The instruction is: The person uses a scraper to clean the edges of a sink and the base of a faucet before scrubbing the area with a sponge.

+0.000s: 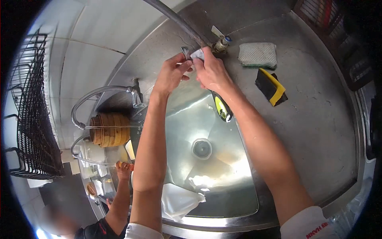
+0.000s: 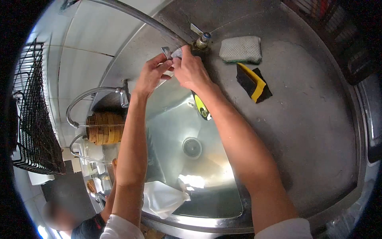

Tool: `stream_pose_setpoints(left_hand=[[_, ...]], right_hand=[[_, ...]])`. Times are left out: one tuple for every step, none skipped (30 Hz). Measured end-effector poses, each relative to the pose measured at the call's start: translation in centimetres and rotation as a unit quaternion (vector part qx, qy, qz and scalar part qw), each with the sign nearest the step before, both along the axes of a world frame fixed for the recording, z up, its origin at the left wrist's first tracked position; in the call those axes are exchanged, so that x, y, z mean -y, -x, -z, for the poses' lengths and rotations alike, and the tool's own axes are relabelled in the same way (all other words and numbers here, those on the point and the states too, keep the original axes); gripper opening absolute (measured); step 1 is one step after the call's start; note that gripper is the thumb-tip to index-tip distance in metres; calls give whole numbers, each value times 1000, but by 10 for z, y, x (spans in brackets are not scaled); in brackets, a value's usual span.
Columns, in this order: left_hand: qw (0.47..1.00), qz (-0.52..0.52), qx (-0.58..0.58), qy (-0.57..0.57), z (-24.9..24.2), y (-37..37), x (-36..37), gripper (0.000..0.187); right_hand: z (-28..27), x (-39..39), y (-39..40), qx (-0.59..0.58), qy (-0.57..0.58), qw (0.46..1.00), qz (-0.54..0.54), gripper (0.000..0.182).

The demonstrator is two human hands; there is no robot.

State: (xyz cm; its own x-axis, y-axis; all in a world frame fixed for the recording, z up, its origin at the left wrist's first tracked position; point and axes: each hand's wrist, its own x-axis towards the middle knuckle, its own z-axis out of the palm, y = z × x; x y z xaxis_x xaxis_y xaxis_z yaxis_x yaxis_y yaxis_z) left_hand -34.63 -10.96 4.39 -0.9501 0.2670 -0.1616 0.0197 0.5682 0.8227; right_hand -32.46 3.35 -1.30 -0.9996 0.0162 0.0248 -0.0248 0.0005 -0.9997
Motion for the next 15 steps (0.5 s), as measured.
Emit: stream_pose_setpoints(left_hand=[[1000,1,7,-10,-1,-1,0,23],[1000,4,14,-18,-1,-1,0,24],[999,25,25,-17,-2,2,3,30],[999,22,38,-28,0,3,4,31],[998,20,51,-40,3,4,6,33],[996,17,65,-52,6,2,5,34],[996,1,68,-62,5,-3,2,36],[994,0,71,-77,7,-5,1,36],[993,-2,74,-91,9,-5,2,36],[992,-5,77,-104,11,-6,3,36],[990,-8,66,-121,14,-8,3,35],[989,-11,54,-136,17,-9,2,34],[987,-13,43,-151,20,-10,1,33],[986,-21,45,-161,22,-11,0,32],[984,-29,47,-171,24,-12,-2,32]], right_hand=[[-13,-10,-7,52,15,998,-38,25],[-16,-14,-6,41,-9,998,-46,23],[-20,-16,-5,31,-34,998,-54,21],[-23,-19,-3,19,-59,996,-62,20],[-25,-24,-1,8,-74,995,-59,23],[-23,-27,4,-12,-111,992,-57,24],[-19,-32,12,-31,-148,987,-55,26],[-13,-35,16,-59,-181,981,-43,27],[-13,-38,18,-86,-215,972,-28,28],[-11,-37,18,-79,-219,972,-22,27],[-10,-35,18,-72,-223,972,-16,26],[-14,-33,16,-71,-237,969,-14,24],[-17,-32,15,-69,-251,966,-12,23],[-20,-32,13,-72,-277,958,-16,21],[-26,-31,11,-76,-304,949,-20,19]])
